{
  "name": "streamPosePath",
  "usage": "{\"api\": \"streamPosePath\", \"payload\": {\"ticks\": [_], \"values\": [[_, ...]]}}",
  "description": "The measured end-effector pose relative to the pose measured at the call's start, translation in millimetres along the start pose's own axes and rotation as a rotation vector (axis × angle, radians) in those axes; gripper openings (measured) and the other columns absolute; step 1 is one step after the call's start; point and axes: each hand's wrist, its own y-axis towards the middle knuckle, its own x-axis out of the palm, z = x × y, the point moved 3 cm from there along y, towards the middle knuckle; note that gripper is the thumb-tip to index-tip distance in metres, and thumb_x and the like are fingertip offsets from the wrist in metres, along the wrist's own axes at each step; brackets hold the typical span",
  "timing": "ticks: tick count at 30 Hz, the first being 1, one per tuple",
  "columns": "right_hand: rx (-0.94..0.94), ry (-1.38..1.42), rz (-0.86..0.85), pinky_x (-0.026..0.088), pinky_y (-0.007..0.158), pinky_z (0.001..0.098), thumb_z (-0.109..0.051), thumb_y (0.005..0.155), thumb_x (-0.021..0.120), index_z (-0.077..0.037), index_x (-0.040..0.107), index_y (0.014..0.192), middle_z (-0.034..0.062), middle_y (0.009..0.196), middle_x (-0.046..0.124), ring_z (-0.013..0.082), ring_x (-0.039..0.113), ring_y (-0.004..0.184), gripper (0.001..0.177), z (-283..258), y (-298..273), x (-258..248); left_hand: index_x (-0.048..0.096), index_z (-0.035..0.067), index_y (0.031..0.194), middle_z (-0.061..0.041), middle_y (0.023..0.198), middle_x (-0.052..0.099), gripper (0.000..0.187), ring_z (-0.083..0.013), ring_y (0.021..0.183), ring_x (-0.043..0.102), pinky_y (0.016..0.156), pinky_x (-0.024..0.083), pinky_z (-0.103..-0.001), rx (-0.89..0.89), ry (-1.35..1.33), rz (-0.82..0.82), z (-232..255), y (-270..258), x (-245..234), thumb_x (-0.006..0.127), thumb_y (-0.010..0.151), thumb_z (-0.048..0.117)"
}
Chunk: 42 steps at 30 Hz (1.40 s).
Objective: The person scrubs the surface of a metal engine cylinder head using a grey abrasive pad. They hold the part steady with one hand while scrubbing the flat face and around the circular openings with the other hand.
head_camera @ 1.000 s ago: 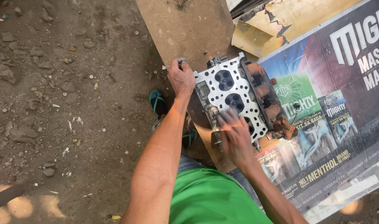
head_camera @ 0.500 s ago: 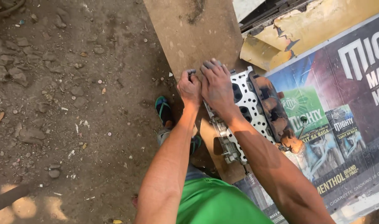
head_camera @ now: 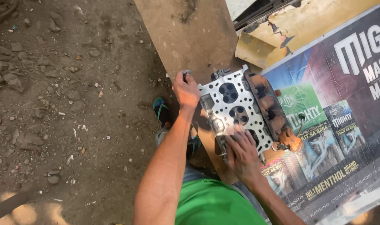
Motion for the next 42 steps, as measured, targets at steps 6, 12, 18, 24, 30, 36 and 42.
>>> {"api": "streamPosePath", "payload": {"ticks": [6, 12, 18, 24, 30, 36, 42], "values": [[-0.060, 0.060, -0.176, 0.036, 0.115, 0.0612, -0.016, 0.103, 0.058, -0.005, 0.071, 0.127, 0.0201, 0.134, 0.066, 0.0416, 0.051, 0.139, 0.029, 12.7, 159.3, 83.4, 0.074, 0.018, 0.099, -0.017, 0.090, 0.077, 0.019, -0.0403, 0.094, 0.074, 0.086, 0.059, -0.051, -0.006, -0.065, -0.026, -3.3, 2.7, -1.0, 0.057, 0.091, 0.022], [-0.347, 0.082, 0.170, 0.054, 0.088, 0.0553, -0.013, 0.100, 0.061, -0.005, 0.069, 0.122, 0.0192, 0.126, 0.064, 0.0455, 0.060, 0.123, 0.025, 18.1, 149.4, 75.7, 0.072, 0.012, 0.099, -0.022, 0.085, 0.077, 0.019, -0.0441, 0.092, 0.074, 0.089, 0.057, -0.056, 0.080, 0.025, 0.016, -13.6, 6.2, 7.2, 0.059, 0.089, 0.020], [-0.118, 0.043, -0.007, 0.039, 0.113, 0.0520, -0.018, 0.099, 0.060, -0.008, 0.072, 0.125, 0.0142, 0.134, 0.067, 0.0400, 0.060, 0.129, 0.030, -12.0, -14.4, -28.9, 0.074, 0.013, 0.099, -0.018, 0.084, 0.077, 0.020, -0.0423, 0.086, 0.075, 0.080, 0.059, -0.056, 0.026, -0.023, 0.059, -17.4, -1.3, 6.4, 0.057, 0.088, 0.016], [-0.005, 0.116, -0.067, 0.035, 0.119, 0.0476, -0.011, 0.100, 0.061, -0.011, 0.069, 0.121, 0.0089, 0.139, 0.066, 0.0296, 0.057, 0.137, 0.023, -7.0, -18.6, -23.4, 0.069, 0.003, 0.110, -0.008, 0.070, 0.065, 0.022, -0.0199, 0.053, 0.056, 0.049, 0.040, -0.042, 0.103, -0.116, -0.115, -10.0, -8.7, -4.4, 0.052, 0.102, 0.014], [-0.228, 0.008, 0.060, 0.049, 0.103, 0.0516, -0.013, 0.097, 0.063, -0.010, 0.074, 0.112, 0.0091, 0.113, 0.071, 0.0339, 0.067, 0.117, 0.019, 20.4, 123.0, 78.8, 0.075, 0.012, 0.100, -0.018, 0.086, 0.077, 0.023, -0.0420, 0.090, 0.074, 0.081, 0.059, -0.051, -0.054, -0.135, -0.020, 5.4, -7.0, -4.9, 0.055, 0.091, 0.018], [-0.145, 0.071, 0.032, 0.047, 0.104, 0.0517, -0.020, 0.096, 0.067, -0.011, 0.075, 0.115, 0.0103, 0.121, 0.072, 0.0348, 0.061, 0.128, 0.022, 20.5, 135.1, 85.9, 0.075, 0.016, 0.099, -0.013, 0.084, 0.078, 0.021, -0.0372, 0.090, 0.075, 0.083, 0.060, -0.053, -0.020, -0.055, -0.041, -10.9, 5.7, 3.3, 0.057, 0.090, 0.020], [-0.017, 0.005, -0.123, 0.037, 0.116, 0.0549, -0.025, 0.099, 0.054, -0.017, 0.071, 0.123, 0.0081, 0.132, 0.068, 0.0346, 0.056, 0.135, 0.030, -1.8, -20.1, -30.7, 0.076, 0.009, 0.106, -0.019, 0.098, 0.076, 0.031, -0.0409, 0.104, 0.070, 0.092, 0.056, -0.053, -0.087, 0.026, -0.158, -2.0, -5.1, -8.2, 0.068, 0.087, 0.033]]}}
